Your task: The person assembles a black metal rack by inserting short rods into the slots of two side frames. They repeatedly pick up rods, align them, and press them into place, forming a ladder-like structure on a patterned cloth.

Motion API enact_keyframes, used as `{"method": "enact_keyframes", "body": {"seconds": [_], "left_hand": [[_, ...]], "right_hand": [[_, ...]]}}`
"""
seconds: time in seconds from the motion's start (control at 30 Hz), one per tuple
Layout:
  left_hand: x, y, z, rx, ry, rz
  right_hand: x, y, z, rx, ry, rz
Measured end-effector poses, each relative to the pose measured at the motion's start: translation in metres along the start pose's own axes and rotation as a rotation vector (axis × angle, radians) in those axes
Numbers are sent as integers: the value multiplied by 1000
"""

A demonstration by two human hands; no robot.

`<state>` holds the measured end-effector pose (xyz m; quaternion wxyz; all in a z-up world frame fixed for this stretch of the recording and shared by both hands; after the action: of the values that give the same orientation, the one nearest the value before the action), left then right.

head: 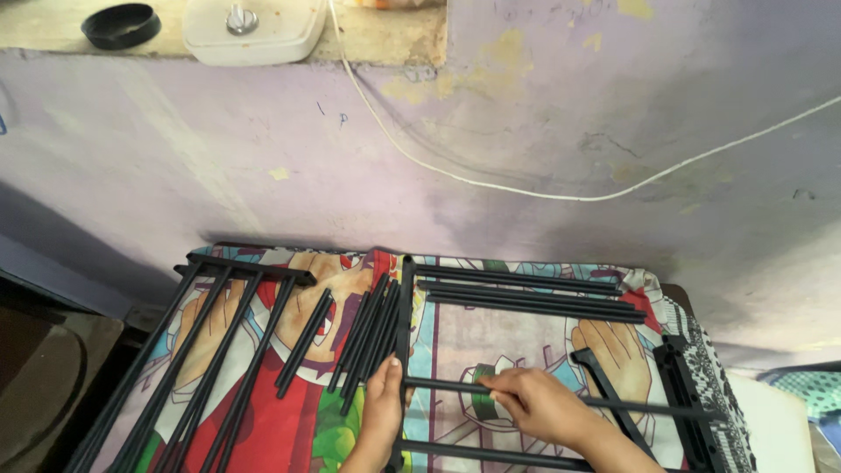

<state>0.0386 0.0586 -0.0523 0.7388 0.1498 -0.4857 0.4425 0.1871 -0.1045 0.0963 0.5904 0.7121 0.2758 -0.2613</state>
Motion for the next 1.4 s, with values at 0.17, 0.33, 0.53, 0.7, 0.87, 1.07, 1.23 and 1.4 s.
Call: {"method": "enact_keyframes", "body": {"seconds": [0.17,0.33,0.53,0.7,0.87,1.07,1.23,1.4], "left_hand": [[13,-4,9,-3,39,-130],[21,-5,15,45,76,-126],[25,-1,20,86,116,-118],[28,-4,22,81,97,-112],[32,-7,21,70,17,-134],[23,-8,17,83,13,-168],[19,-10,13,32,37,-130],[26,-7,-3,71,44,-273]], "right_hand": [[-18,15,-1,80,102,331],[-42,19,2,172,276,538],[-38,10,0,21,155,527],[-33,11,-5,-55,27,411],[-24,16,-4,-26,-66,233],[-7,10,-2,-83,-163,56],[8,4,4,-103,-246,-35],[2,-3,0,-62,-130,-57]]}}
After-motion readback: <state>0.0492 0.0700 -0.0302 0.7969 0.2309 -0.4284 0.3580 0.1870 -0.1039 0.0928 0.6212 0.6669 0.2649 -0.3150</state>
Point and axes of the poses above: each hand's wrist, its own z-axis away from the middle knuckle, its own y-axis out of the back of the hand, x = y × z, the point moved 9 cm from there along -z, towards the middle knuckle, and after that the axes turned 12 degrees about y, right-handed, at the moved point
